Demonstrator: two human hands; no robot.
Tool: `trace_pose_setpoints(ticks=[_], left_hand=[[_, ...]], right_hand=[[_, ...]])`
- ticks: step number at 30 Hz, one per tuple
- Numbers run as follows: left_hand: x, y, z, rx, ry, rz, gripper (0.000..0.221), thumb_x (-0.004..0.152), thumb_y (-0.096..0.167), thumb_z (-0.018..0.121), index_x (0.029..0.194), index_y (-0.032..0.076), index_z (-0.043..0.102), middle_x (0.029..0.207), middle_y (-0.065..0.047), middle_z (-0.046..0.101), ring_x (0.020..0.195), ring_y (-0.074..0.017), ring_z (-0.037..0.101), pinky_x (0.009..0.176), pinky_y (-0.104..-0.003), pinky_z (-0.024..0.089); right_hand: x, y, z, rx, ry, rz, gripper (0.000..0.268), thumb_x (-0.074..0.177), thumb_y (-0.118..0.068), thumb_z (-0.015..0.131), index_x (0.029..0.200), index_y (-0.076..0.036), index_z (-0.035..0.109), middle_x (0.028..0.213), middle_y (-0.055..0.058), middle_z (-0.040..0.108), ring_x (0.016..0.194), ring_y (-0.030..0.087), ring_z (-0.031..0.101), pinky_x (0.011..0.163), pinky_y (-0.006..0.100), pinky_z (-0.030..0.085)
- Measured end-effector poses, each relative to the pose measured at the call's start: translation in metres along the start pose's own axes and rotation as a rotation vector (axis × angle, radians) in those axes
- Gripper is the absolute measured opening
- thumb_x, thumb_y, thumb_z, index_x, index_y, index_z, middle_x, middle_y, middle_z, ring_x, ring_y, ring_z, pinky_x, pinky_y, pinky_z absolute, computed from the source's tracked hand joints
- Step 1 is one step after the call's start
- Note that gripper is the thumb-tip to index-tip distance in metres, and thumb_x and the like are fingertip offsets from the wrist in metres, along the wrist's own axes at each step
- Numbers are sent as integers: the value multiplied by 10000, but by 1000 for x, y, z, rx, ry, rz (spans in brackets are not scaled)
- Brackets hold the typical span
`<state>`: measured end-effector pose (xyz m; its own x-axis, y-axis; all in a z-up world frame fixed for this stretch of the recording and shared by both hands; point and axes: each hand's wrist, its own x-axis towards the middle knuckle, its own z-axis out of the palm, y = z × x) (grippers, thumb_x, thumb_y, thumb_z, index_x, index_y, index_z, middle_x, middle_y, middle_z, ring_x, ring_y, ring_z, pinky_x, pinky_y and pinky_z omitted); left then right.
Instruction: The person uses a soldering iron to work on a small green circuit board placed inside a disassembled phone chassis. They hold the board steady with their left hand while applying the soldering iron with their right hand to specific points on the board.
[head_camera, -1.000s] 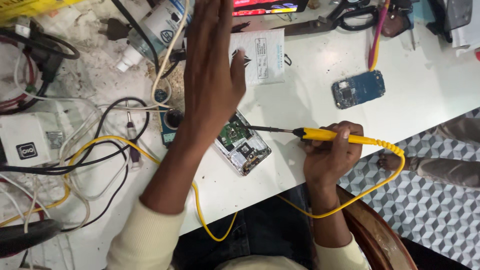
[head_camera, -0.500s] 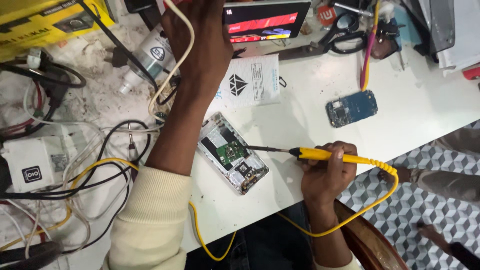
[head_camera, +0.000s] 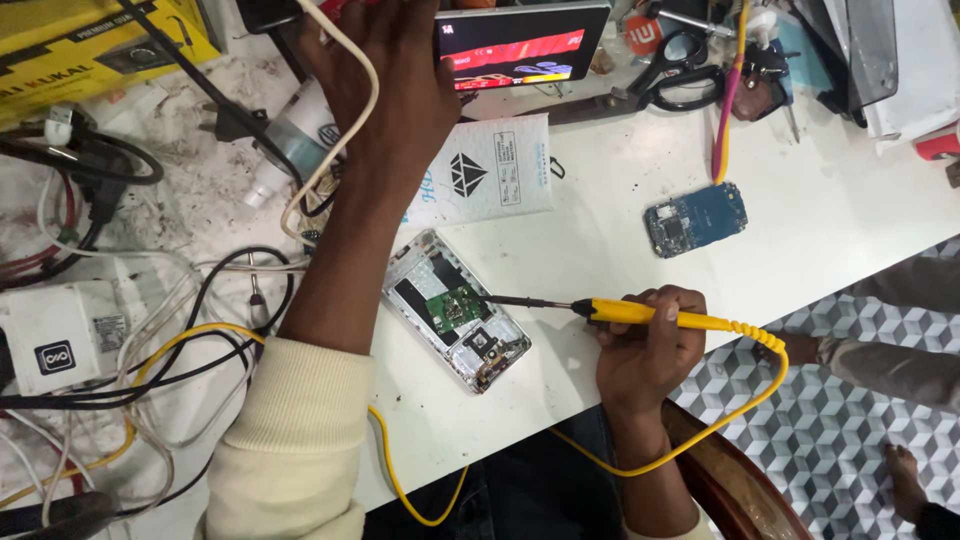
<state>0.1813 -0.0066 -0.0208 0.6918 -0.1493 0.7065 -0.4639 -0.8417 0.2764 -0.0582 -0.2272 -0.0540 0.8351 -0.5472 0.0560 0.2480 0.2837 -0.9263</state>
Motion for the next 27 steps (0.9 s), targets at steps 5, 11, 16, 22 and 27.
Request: trace_pose_setpoints(ticks=[5,11,16,22,27], left_hand=[[-1,-3,6,28,61,46,495,906,93,802,1348,119,582,1287,-52,677,1221,-298,573,1056,-559,322],[-2,-4,8,20,29,28,542,881,101,797,1377,104,580,1276,-75,684,1206,-318,560,1001,-568,318],[-2,-1,3,41,-14,-2,636,793,91,805,1384,119,570,1294,-72,685,1259,-313,550,1053,-575,299],[-8,-4,8,-2,-43,-21,640,790,123,835,1374,119,573,1296,-96,663,1288,-346,534,1048,-608,272],[-9,-6,13,-131,-91,-57,622,858,114,811,1420,110,543,1327,-134,635,1308,-351,513,1089,-614,290]], right_hand=[[1,0,-1,-30,-37,-22,196,1126,-241,549,1090,-63,473,811,74,540,615,128,521,547,299,475],[1,-1,1,-48,-8,-16,202,1104,-248,536,1092,-56,474,843,73,551,650,135,535,572,305,489],[2,-1,1,-4,-21,-13,205,1107,-245,553,1093,-59,466,818,75,541,659,139,531,571,309,484],[0,-2,2,-9,-10,1,203,1104,-246,555,1090,-64,466,773,70,542,613,134,524,541,298,468],[1,-1,1,-43,-23,-33,203,1128,-246,561,1102,-60,484,806,68,540,666,134,534,565,307,466]])
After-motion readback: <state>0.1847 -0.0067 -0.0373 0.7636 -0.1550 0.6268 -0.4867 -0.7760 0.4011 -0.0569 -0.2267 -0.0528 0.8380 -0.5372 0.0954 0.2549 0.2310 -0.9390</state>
